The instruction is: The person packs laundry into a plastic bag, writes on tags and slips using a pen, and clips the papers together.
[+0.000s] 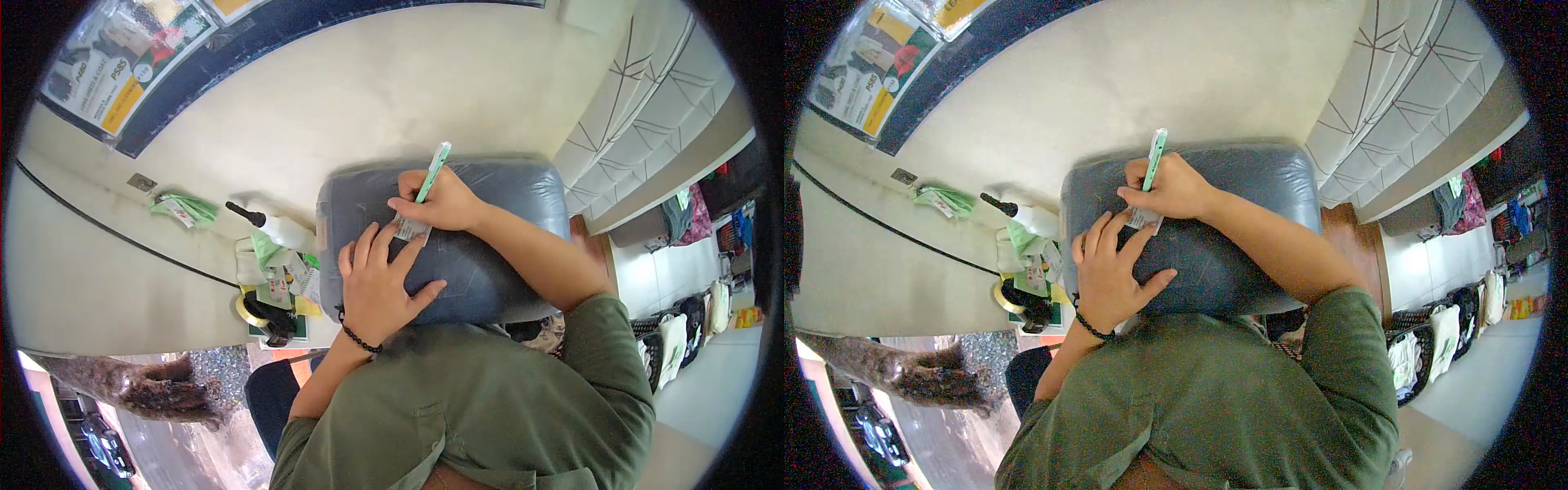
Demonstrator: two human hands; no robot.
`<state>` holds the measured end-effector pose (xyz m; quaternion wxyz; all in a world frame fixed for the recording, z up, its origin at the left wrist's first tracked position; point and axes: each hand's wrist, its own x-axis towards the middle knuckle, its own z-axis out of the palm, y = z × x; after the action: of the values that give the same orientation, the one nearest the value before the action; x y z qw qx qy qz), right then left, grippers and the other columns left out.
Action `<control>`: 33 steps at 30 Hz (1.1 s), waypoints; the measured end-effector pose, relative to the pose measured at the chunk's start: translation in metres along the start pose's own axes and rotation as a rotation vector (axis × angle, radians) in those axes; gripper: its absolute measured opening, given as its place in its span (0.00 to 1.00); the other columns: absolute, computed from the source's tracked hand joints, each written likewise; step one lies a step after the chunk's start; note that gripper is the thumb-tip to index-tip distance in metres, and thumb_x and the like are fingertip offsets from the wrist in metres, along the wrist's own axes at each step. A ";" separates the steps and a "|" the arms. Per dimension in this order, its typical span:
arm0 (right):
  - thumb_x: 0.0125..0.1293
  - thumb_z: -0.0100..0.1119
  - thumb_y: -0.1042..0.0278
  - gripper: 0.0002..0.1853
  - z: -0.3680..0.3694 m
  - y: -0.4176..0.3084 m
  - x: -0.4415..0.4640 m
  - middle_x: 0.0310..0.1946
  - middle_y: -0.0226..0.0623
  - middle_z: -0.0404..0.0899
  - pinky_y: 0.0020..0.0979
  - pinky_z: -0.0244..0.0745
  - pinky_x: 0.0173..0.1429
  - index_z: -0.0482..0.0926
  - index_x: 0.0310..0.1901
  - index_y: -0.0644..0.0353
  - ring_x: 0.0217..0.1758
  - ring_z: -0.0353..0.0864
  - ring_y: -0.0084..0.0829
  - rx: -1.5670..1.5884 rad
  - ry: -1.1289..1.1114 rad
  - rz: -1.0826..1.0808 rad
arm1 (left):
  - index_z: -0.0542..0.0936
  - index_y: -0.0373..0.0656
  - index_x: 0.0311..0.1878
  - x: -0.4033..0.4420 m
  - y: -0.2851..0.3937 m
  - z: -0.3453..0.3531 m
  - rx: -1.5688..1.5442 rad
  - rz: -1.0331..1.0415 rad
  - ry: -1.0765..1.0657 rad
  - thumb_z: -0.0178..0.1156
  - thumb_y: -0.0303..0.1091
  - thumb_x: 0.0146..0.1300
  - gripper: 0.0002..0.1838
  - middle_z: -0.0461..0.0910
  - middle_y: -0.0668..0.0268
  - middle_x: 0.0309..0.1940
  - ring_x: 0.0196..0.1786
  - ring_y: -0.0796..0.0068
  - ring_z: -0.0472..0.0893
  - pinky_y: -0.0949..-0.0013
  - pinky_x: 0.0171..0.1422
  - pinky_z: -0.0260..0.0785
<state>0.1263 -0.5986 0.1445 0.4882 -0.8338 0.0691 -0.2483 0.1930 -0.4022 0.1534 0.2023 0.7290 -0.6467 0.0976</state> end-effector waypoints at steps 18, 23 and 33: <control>0.62 0.65 0.62 0.15 -0.002 -0.001 -0.004 0.19 0.42 0.74 0.38 0.70 0.30 0.71 0.25 0.61 0.22 0.74 0.42 -0.067 0.018 0.004 | 0.81 0.53 0.58 0.001 0.001 0.000 -0.009 -0.009 -0.003 0.61 0.68 0.55 0.35 0.72 0.57 0.61 0.67 0.52 0.66 0.45 0.67 0.52; 0.62 0.66 0.66 0.15 0.002 -0.001 -0.002 0.16 0.36 0.69 0.35 0.64 0.27 0.70 0.24 0.61 0.20 0.66 0.34 -0.117 0.036 -0.097 | 0.81 0.54 0.57 0.000 0.002 0.001 -0.015 -0.019 -0.005 0.61 0.68 0.55 0.35 0.72 0.58 0.62 0.67 0.52 0.66 0.44 0.67 0.51; 0.62 0.65 0.62 0.15 -0.005 -0.001 -0.004 0.19 0.42 0.74 0.39 0.70 0.29 0.72 0.26 0.62 0.22 0.75 0.42 -0.095 0.042 -0.030 | 0.81 0.53 0.57 0.001 0.003 -0.003 -0.015 -0.019 -0.024 0.62 0.67 0.55 0.34 0.72 0.57 0.61 0.67 0.50 0.65 0.44 0.67 0.51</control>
<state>0.1207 -0.6010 0.1460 0.4428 -0.8515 0.0785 -0.2695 0.1903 -0.4019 0.1564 0.2007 0.7347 -0.6428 0.0822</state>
